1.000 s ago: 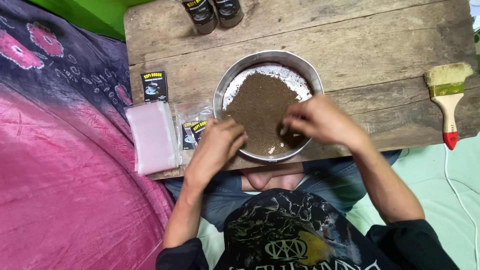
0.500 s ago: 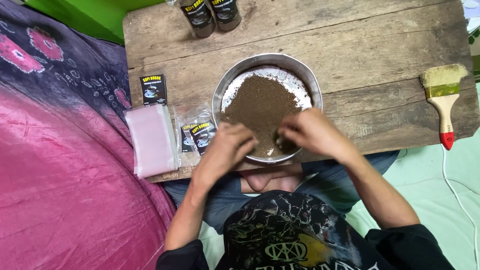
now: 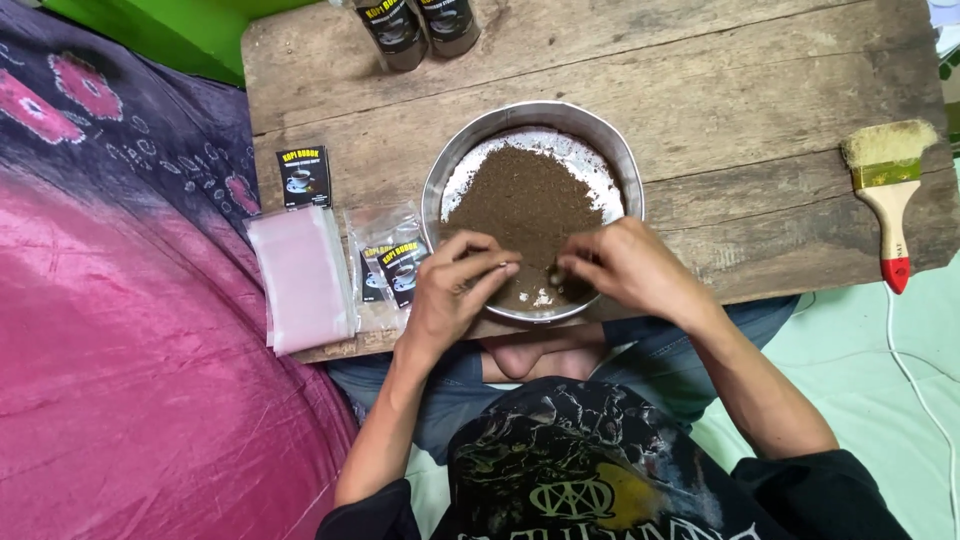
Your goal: The person breaks up clumps of brown powder in a metal bowl by hand, then uses a small white scoop to transfer the powder into a clear plastic bag. The person repeats the scooping and filling process multiple times.
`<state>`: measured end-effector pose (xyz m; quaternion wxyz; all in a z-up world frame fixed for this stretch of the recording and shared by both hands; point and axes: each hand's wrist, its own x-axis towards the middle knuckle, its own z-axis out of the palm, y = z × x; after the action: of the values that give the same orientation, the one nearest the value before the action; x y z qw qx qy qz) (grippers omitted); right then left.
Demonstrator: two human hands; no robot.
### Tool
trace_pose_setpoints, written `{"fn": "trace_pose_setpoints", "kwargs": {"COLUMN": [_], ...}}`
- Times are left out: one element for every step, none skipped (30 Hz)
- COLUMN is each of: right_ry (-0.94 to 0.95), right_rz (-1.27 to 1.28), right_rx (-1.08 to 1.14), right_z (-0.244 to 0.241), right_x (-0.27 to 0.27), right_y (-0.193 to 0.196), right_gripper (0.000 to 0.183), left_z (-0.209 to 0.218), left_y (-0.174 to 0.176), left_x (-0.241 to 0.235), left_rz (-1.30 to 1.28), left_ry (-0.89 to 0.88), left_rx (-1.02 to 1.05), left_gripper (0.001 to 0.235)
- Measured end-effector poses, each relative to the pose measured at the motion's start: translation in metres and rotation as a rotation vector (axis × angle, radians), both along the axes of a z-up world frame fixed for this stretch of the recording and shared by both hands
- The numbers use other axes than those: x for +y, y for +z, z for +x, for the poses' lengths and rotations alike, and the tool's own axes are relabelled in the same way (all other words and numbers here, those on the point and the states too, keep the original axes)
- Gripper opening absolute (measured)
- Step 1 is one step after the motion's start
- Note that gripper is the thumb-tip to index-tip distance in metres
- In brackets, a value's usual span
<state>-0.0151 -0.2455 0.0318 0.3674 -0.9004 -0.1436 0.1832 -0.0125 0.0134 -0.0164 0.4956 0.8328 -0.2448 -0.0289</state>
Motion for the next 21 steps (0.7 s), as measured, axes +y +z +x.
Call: {"fn": "trace_pose_setpoints", "kwargs": {"right_ry": [-0.001,0.046,0.091,0.088,0.033,-0.021,-0.019,-0.06,-0.101,-0.098,-0.065,-0.032,-0.033,0.09,0.213,0.212,0.174,0.136,0.134,0.053,-0.026], "right_rz": [-0.001,-0.049,-0.097,-0.098,-0.039,0.02,0.021,0.097,0.172,0.171,0.075,-0.02,-0.022,-0.094,-0.166,-0.167,-0.169,-0.17,-0.17,-0.065,0.043], "right_rx": [-0.001,0.024,0.048,0.045,-0.049,-0.144,-0.142,-0.168,-0.198,-0.199,-0.115,-0.03,-0.03,0.015,0.056,0.052,0.065,0.079,0.078,-0.004,-0.082], "right_z": [-0.001,-0.003,-0.004,0.0,0.002,0.005,0.006,0.007,0.01,0.012,0.012,0.012,0.012,0.013,0.014,0.016,0.017,0.019,0.021,0.024,0.027], "right_x": [0.003,0.005,0.008,0.008,0.01,0.011,0.01,0.009,0.007,0.001,-0.005,-0.011,-0.013,-0.016,-0.019,-0.014,-0.008,-0.003,-0.003,-0.004,-0.004], "right_y": [-0.006,-0.011,-0.017,-0.022,-0.027,-0.032,-0.024,-0.016,-0.008,-0.005,-0.003,0.0,-0.001,-0.001,-0.001,-0.007,-0.014,-0.021,-0.02,-0.019,-0.019], "right_gripper": [0.012,0.015,0.019,0.019,0.015,0.012,0.012,0.011,0.012,0.012,0.013,0.015,0.015,0.013,0.011,0.011,0.013,0.016,0.016,0.016,0.015], "left_z": [-0.003,-0.005,-0.007,-0.005,-0.004,-0.003,-0.002,-0.001,0.001,0.002,0.002,0.003,0.001,-0.001,-0.002,-0.001,0.0,0.0,0.004,0.007,0.01], "left_y": [0.002,0.004,0.007,0.014,0.021,0.028,0.023,0.019,0.015,0.02,0.025,0.03,0.028,0.026,0.024,0.02,0.016,0.011,0.014,0.017,0.019], "left_x": [-0.001,-0.003,-0.004,-0.007,-0.009,-0.011,-0.013,-0.014,-0.016,-0.016,-0.015,-0.015,-0.017,-0.02,-0.023,-0.026,-0.029,-0.032,-0.033,-0.034,-0.035], "left_rz": [-0.001,0.001,0.005,0.005,0.043,0.08,0.081,0.085,0.089,0.088,0.072,0.056,0.055,0.071,0.089,0.088,0.107,0.126,0.127,0.101,0.077], "left_ry": [-0.001,-0.049,-0.098,-0.102,-0.198,-0.295,-0.292,-0.269,-0.246,-0.243,-0.25,-0.257,-0.257,-0.307,-0.356,-0.357,-0.333,-0.308,-0.311,-0.222,-0.131], "left_rx": [-0.001,0.046,0.091,0.088,0.094,0.101,0.102,0.064,0.023,0.021,0.065,0.108,0.109,0.159,0.206,0.201,0.186,0.17,0.169,0.123,0.082], "left_gripper": [0.01,0.01,0.01,0.01,0.009,0.008,0.008,0.009,0.01,0.01,0.011,0.013,0.013,0.012,0.011,0.011,0.01,0.01,0.01,0.012,0.014]}}
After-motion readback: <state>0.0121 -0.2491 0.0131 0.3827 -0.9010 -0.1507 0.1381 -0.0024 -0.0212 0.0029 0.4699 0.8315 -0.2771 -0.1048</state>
